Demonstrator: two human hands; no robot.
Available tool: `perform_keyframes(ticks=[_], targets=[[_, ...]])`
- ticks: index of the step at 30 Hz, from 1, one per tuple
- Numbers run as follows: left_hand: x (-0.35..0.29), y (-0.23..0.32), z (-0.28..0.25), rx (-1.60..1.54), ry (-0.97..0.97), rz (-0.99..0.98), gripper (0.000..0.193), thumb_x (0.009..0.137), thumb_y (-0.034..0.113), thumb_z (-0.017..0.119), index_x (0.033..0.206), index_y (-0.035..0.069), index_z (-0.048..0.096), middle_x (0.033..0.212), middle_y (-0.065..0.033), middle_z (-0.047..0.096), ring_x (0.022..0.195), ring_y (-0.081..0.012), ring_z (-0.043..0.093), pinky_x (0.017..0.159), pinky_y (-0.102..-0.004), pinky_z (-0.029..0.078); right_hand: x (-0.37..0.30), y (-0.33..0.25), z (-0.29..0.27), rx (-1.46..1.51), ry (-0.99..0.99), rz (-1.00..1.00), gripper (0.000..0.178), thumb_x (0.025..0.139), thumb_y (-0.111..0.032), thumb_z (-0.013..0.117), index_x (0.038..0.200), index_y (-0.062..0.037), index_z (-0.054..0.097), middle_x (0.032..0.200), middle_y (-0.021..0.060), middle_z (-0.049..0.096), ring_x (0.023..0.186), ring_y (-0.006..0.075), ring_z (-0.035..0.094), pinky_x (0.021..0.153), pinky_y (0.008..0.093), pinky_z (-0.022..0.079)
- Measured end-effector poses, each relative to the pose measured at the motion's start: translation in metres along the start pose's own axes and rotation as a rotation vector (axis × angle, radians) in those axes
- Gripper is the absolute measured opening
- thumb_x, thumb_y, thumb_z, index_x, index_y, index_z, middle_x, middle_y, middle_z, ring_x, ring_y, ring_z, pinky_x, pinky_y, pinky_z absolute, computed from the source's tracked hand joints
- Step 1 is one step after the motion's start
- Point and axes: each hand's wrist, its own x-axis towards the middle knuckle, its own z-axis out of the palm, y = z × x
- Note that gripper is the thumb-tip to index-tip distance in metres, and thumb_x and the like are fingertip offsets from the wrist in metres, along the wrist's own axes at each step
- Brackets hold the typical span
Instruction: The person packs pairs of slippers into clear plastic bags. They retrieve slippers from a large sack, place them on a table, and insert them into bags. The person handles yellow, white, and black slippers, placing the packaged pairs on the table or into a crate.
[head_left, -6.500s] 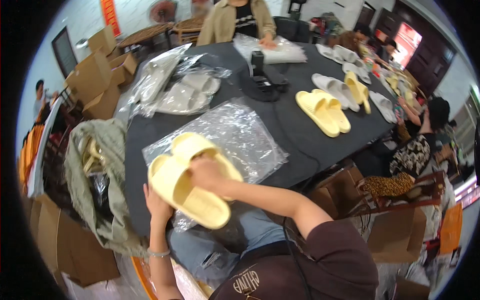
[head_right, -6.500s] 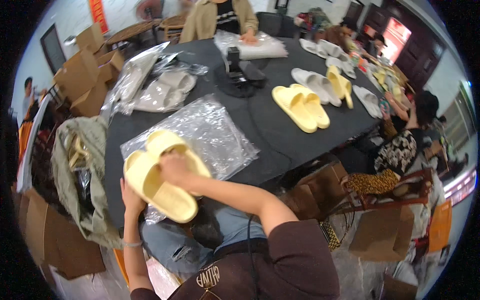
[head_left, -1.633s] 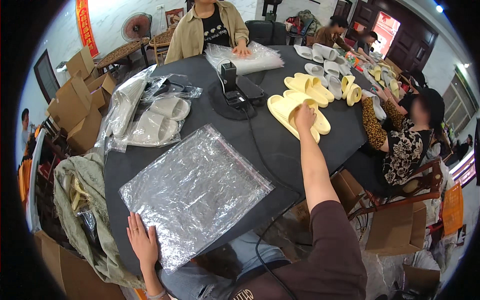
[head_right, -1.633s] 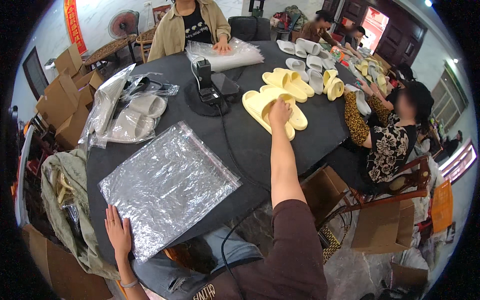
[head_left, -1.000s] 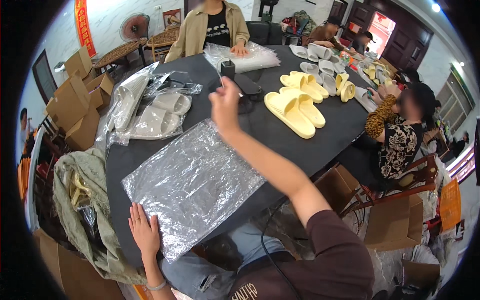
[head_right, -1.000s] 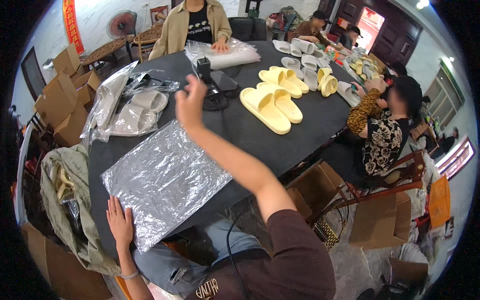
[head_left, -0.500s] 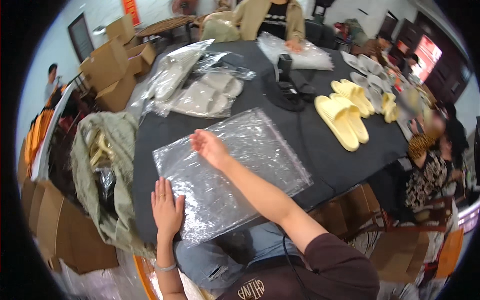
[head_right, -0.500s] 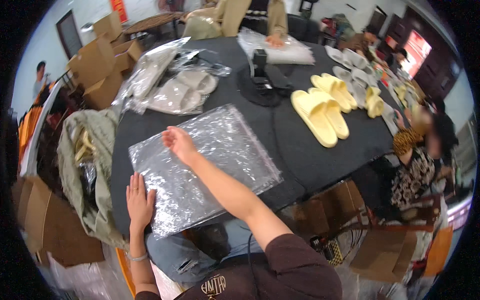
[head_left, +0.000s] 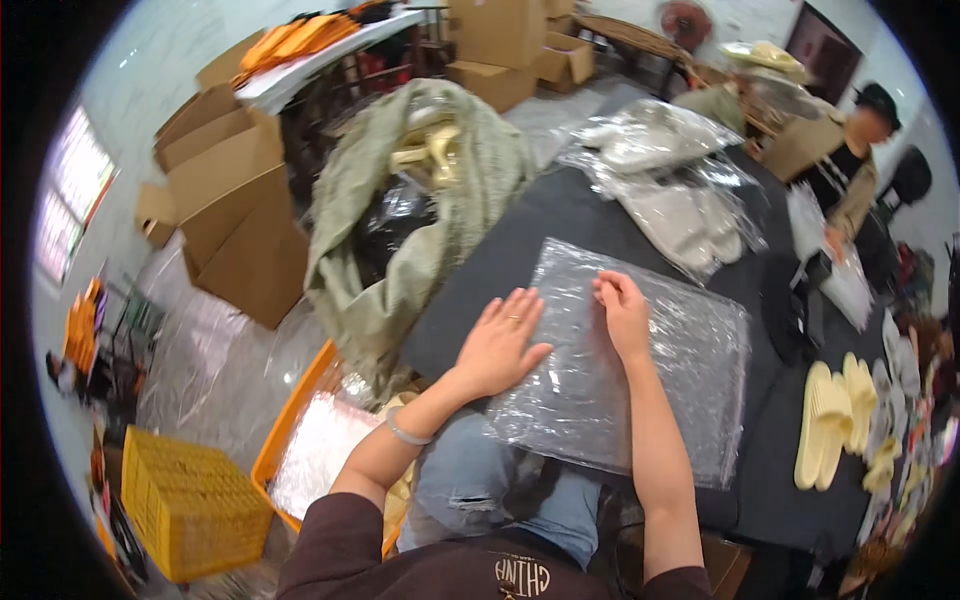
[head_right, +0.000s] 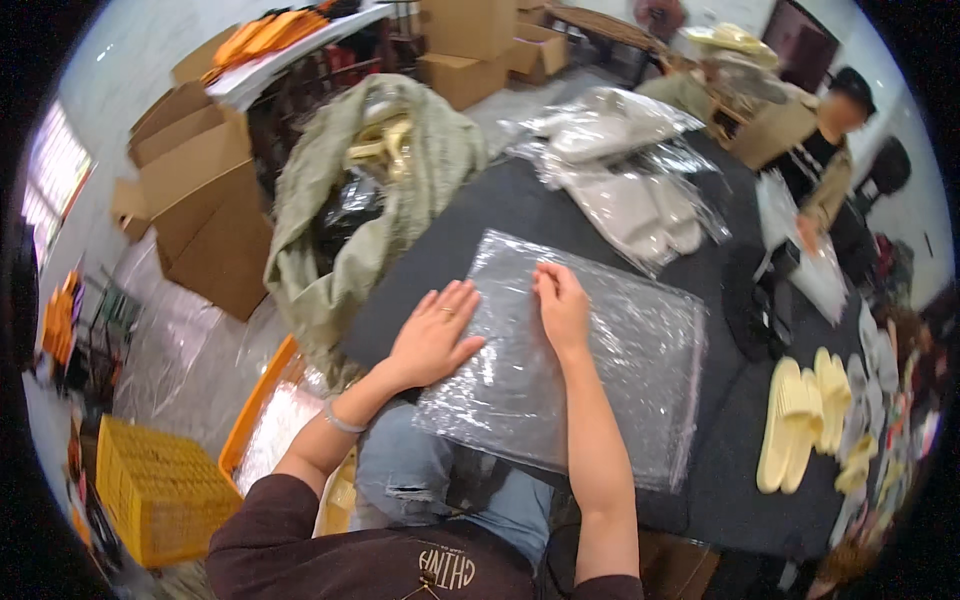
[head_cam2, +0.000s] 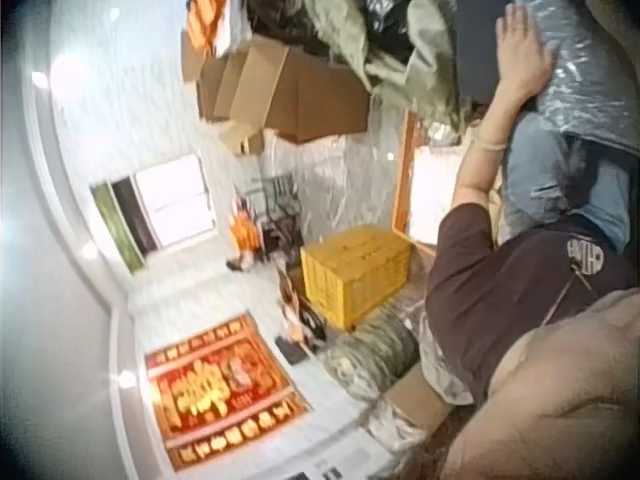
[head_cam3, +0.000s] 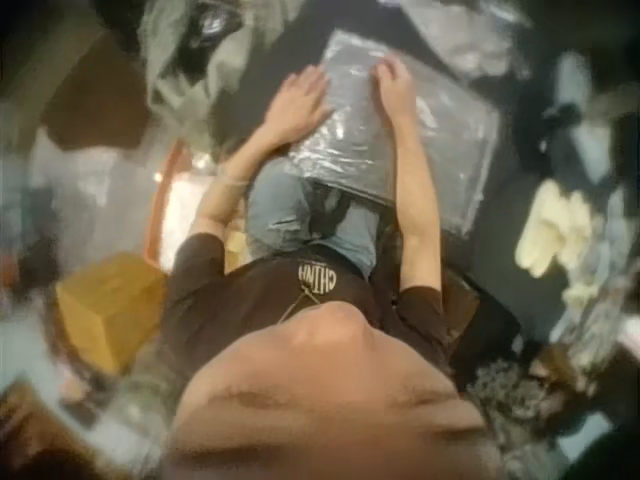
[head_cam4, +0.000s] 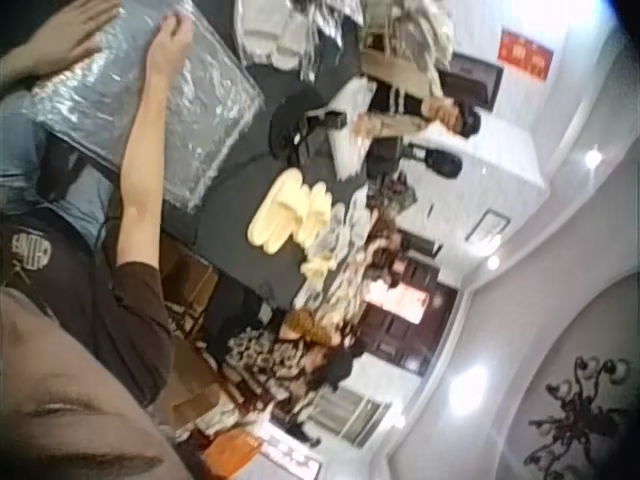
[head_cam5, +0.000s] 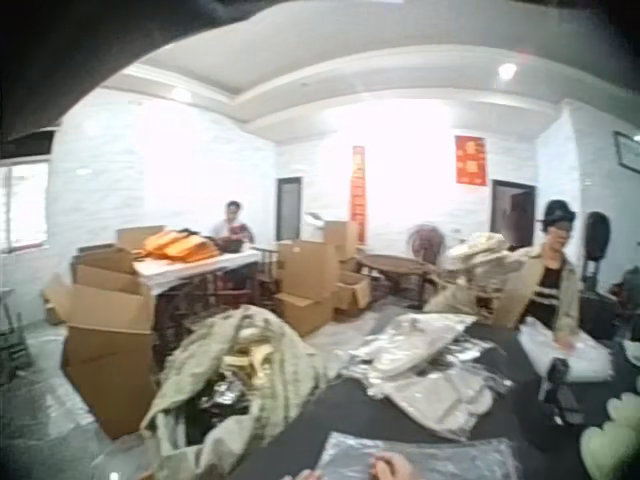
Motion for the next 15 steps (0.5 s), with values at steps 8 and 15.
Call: perform_keyframes(ticks=[8, 15], targets=[[-0.004, -0.004, 0.004, -0.022, 0.018, 0.008, 0.064, 0.094, 0.045, 0.043, 0.139, 0.001, 0.035, 0.148, -0.0153, 0.03, 0.139, -0.0296, 0.024, 0.112, -0.0436, 0.019, -0.008, -0.017, 0.007, -0.344, -0.094, -0.213, 0.014, 0.087, -0.006, 0.056, 0.098, -0.0045, 0.066, 0.092, 0.008, 0.062, 0.076, 0.019, 0.061, 0.067, 0.0289, 0.048], [0.0, 0.0, -0.001, -0.004, 0.023, 0.013, 0.064, 0.093, 0.045, 0.043, 0.137, -0.002, 0.039, 0.146, -0.0165, 0.033, 0.137, -0.0287, 0.028, 0.112, -0.0426, 0.021, -0.007, -0.013, 0.005, -0.332, -0.065, -0.212, 0.014, 0.086, -0.008, 0.057, 0.096, -0.005, 0.066, 0.093, 0.0095, 0.062, 0.079, 0.0235, 0.062, 0.07, 0.0317, 0.049]])
